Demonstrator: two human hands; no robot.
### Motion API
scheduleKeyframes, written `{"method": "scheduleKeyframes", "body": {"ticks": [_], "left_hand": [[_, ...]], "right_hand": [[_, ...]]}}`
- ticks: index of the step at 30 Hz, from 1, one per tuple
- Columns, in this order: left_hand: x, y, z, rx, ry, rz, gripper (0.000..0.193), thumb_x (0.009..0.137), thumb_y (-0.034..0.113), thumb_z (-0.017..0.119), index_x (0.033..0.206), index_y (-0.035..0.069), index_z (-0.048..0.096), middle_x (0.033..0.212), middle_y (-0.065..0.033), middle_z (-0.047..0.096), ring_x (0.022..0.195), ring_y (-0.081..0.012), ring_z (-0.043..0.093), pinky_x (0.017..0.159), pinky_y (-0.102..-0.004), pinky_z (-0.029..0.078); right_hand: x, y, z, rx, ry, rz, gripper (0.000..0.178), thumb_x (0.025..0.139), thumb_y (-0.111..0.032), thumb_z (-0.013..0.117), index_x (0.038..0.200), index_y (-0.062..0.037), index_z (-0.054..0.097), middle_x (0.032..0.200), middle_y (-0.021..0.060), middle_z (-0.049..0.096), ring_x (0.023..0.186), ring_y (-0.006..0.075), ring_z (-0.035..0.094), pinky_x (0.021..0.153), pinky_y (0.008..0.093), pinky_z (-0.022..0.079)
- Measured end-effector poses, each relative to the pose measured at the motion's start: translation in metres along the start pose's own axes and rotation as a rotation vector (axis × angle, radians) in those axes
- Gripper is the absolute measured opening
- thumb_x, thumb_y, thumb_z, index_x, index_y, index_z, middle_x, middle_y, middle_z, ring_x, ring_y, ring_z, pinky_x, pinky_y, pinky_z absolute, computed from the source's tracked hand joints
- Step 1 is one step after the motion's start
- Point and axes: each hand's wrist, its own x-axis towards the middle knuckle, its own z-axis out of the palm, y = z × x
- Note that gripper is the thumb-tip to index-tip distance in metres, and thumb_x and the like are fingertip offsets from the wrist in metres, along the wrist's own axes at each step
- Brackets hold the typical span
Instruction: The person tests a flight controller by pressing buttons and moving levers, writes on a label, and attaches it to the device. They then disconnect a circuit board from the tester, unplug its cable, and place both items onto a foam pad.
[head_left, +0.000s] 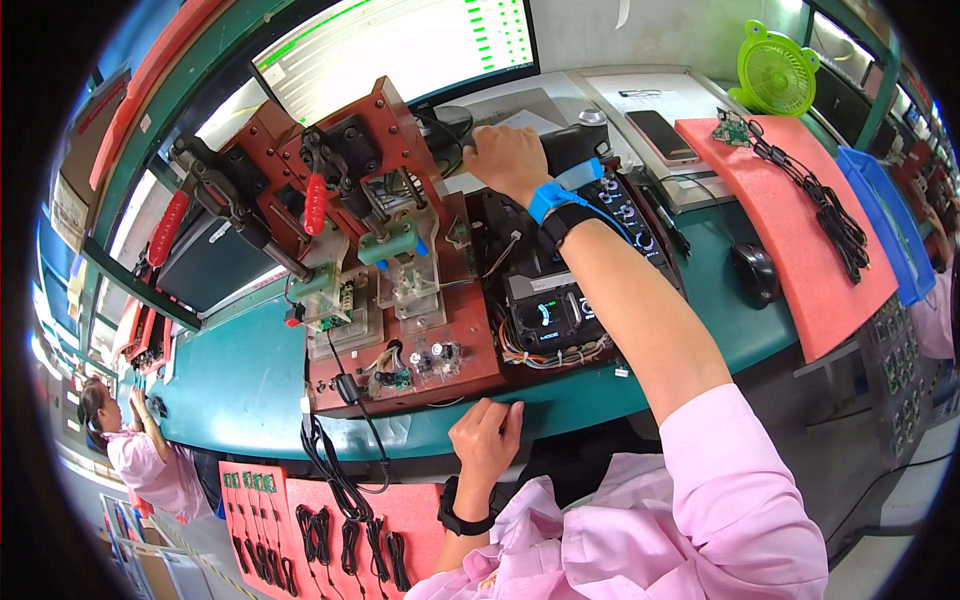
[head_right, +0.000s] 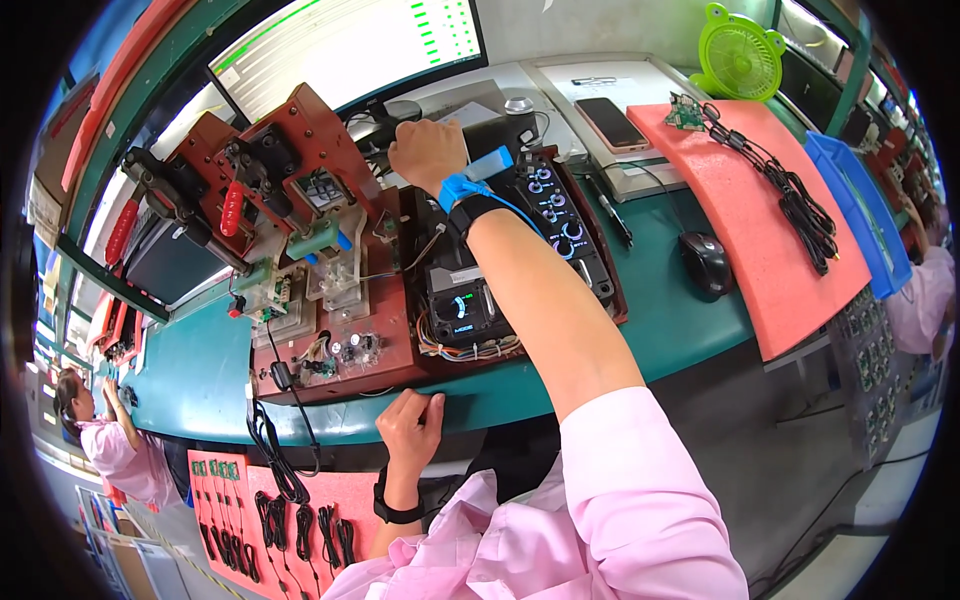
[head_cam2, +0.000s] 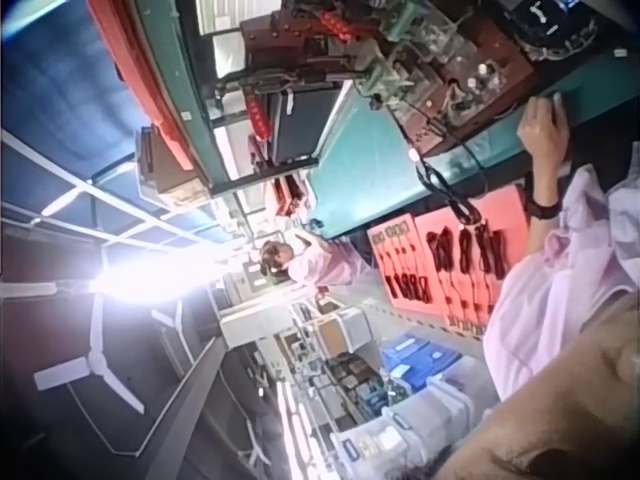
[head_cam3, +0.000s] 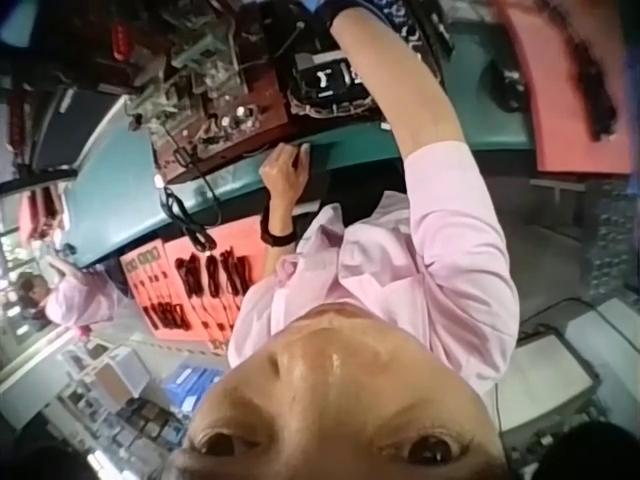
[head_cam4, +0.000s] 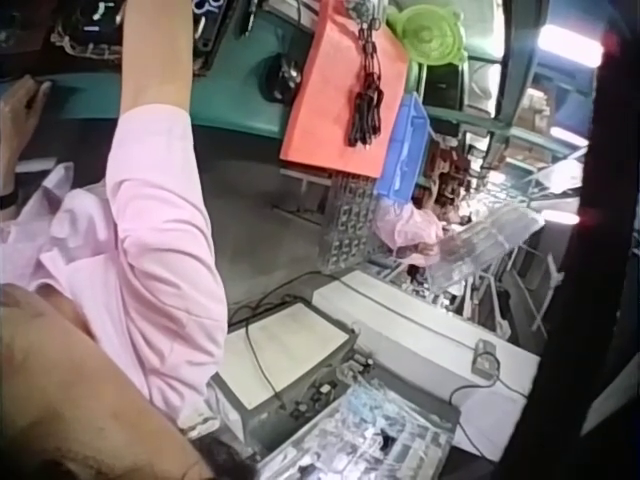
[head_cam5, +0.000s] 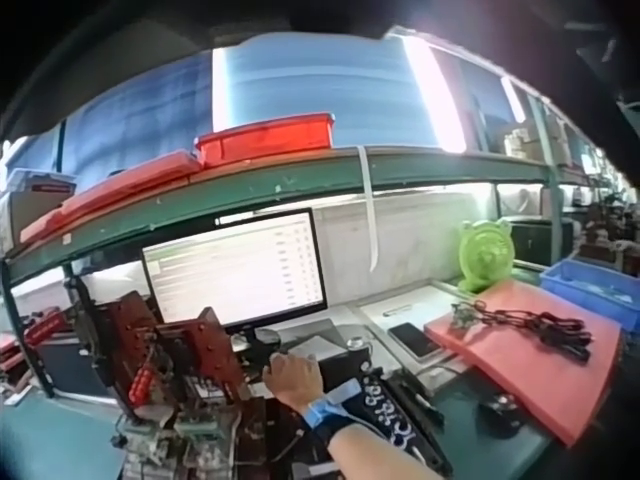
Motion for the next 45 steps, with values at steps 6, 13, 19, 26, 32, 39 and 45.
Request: {"method": "scheduleKeyframes", "body": {"ticks": [6, 13, 19, 26, 32, 39, 45], "left_hand": [[-0.001, -0.001, -0.001, 0.019, 0.003, 0.004, 0.024, 0.071, 0.004, 0.063, 0.057, 0.002, 0.044, 0.052, -0.0105, 0.04, 0.043, -0.0272, 0.041, 0.039, -0.0332, 0.03], [-0.005, -0.004, -0.001, 0.059, 0.021, 0.008, 0.023, 0.071, 0.004, 0.062, 0.058, 0.002, 0.044, 0.052, -0.0109, 0.04, 0.044, -0.028, 0.041, 0.04, -0.0335, 0.03], [0.002, 0.001, 0.006, 0.005, 0.011, 0.051, 0.022, 0.072, 0.004, 0.062, 0.059, 0.002, 0.044, 0.052, -0.0109, 0.041, 0.044, -0.0283, 0.041, 0.041, -0.034, 0.031], [-0.003, -0.006, 0.0, 0.054, 0.056, 0.01, 0.022, 0.071, 0.004, 0.063, 0.058, 0.002, 0.045, 0.053, -0.0107, 0.043, 0.044, -0.0277, 0.043, 0.041, -0.0341, 0.032], [0.002, -0.002, 0.003, -0.012, 0.043, 0.042, 0.023, 0.068, 0.005, 0.065, 0.055, 0.003, 0.046, 0.052, -0.0097, 0.044, 0.044, -0.0266, 0.044, 0.04, -0.0338, 0.033], [-0.006, -0.004, 0.001, 0.082, 0.095, 0.016, 0.026, 0.072, 0.02, 0.062, 0.056, 0.007, 0.045, 0.056, -0.0076, 0.046, 0.052, -0.0251, 0.052, 0.043, -0.0351, 0.041], [0.001, -0.001, 0.009, 0.112, 0.095, 0.039, 0.03, 0.071, 0.02, 0.063, 0.053, 0.007, 0.043, 0.053, -0.0071, 0.044, 0.047, -0.024, 0.049, 0.04, -0.0347, 0.039]], "right_hand": [[0.001, -0.001, 0.001, 0.006, -0.05, 0.001, 0.024, 0.074, -0.03, 0.049, 0.077, -0.0108, 0.064, 0.077, 0.0086, 0.063, 0.074, 0.0245, 0.06, 0.069, 0.0381, 0.038], [0.005, -0.003, -0.003, -0.09, -0.231, -0.068, 0.026, 0.074, -0.031, 0.048, 0.081, -0.0112, 0.064, 0.086, 0.0093, 0.063, 0.082, 0.0275, 0.059, 0.067, 0.043, 0.04], [0.011, 0.083, -0.08, 0.067, 0.135, -0.259, 0.035, 0.074, -0.036, 0.051, 0.063, -0.0034, 0.057, 0.055, 0.0145, 0.054, 0.052, 0.0326, 0.051, 0.051, 0.0392, 0.041], [-0.159, 0.205, -0.186, -0.306, -0.118, -0.004, 0.028, 0.078, -0.025, 0.055, 0.094, -0.0012, 0.055, 0.09, 0.0176, 0.058, 0.085, 0.0337, 0.055, 0.072, 0.0358, 0.044], [-0.25, 0.249, -0.12, -0.14, 0.193, 0.174, 0.03, 0.081, -0.016, 0.054, 0.107, -0.0011, 0.052, 0.107, 0.0183, 0.053, 0.101, 0.0323, 0.05, 0.086, 0.0367, 0.039], [-0.255, 0.275, -0.118, -0.253, -0.003, 0.039, 0.032, 0.085, -0.016, 0.048, 0.114, -0.0033, 0.049, 0.115, 0.013, 0.051, 0.108, 0.0275, 0.047, 0.093, 0.0345, 0.035], [-0.249, 0.251, -0.129, -0.225, 0.015, 0.055, 0.03, 0.084, -0.015, 0.049, 0.111, -0.0034, 0.052, 0.114, 0.0133, 0.052, 0.106, 0.0273, 0.048, 0.091, 0.0351, 0.037]]}}
